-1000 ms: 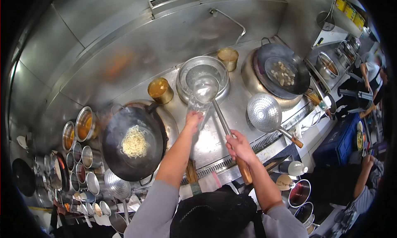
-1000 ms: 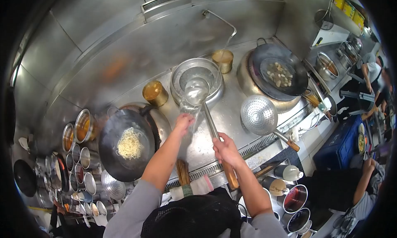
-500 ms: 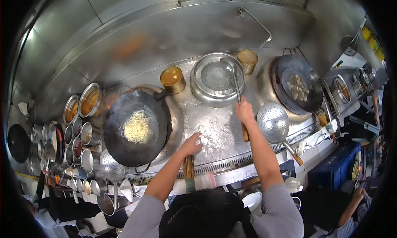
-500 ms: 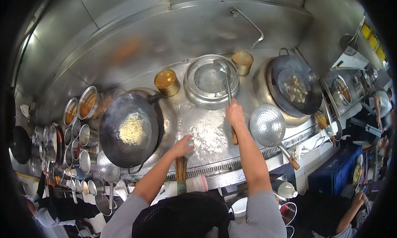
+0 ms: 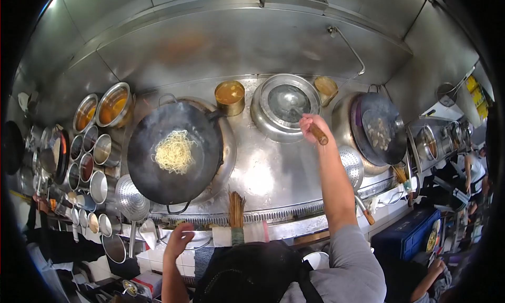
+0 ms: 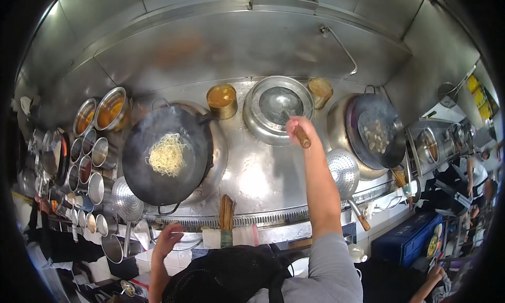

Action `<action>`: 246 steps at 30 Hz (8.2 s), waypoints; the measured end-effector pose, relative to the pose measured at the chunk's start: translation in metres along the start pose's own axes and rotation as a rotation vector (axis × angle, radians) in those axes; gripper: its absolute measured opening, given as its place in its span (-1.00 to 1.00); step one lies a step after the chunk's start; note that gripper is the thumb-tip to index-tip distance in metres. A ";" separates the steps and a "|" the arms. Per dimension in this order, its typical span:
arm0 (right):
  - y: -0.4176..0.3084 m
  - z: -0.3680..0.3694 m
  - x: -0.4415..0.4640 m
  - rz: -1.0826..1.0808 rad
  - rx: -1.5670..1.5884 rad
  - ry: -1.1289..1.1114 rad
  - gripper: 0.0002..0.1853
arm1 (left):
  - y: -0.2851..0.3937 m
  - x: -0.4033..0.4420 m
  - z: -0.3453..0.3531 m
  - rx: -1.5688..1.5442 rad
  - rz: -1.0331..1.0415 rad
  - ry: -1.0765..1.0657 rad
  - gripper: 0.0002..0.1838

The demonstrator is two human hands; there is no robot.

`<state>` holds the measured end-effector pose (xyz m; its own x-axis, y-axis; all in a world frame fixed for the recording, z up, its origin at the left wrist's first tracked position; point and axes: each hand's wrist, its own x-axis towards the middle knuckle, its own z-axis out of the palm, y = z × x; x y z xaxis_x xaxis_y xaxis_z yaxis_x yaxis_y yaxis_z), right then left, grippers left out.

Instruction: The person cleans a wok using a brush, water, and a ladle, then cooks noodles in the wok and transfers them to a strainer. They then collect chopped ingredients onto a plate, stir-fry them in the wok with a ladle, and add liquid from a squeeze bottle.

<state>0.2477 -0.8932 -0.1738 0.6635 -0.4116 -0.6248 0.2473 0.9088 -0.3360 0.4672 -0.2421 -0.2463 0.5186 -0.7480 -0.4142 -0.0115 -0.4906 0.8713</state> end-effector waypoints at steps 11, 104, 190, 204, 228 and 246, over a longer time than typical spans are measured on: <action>-0.004 0.095 0.034 -0.586 -1.153 0.224 -0.75 | -0.103 -0.113 -0.077 -0.015 -0.445 0.285 -0.66; -0.012 0.053 0.031 -0.258 -0.292 -0.089 -0.81 | -0.280 -0.220 -0.015 -0.464 -0.797 0.593 -0.76; 0.484 0.137 -0.021 -0.488 -1.659 -0.025 -0.34 | -0.441 -0.241 -0.173 -0.695 -0.692 0.418 -0.67; 0.410 0.119 -0.221 -0.827 -2.504 0.117 -0.34 | -0.422 -0.220 -0.183 -0.727 -0.738 0.443 -0.84; 0.453 0.135 -0.055 -0.494 -1.765 0.204 -0.42 | -0.487 -0.289 -0.142 -1.002 -0.544 0.077 -0.89; 0.443 0.078 -0.108 -0.721 -2.031 -0.214 -0.40 | -0.423 -0.260 -0.134 -0.841 -0.667 0.427 -0.86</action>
<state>0.3405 -0.4409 -0.2000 0.9080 -0.4143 -0.0626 -0.3683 -0.7179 -0.5908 0.4524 0.2196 -0.4720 0.4563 -0.1610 -0.8751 0.8632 -0.1585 0.4793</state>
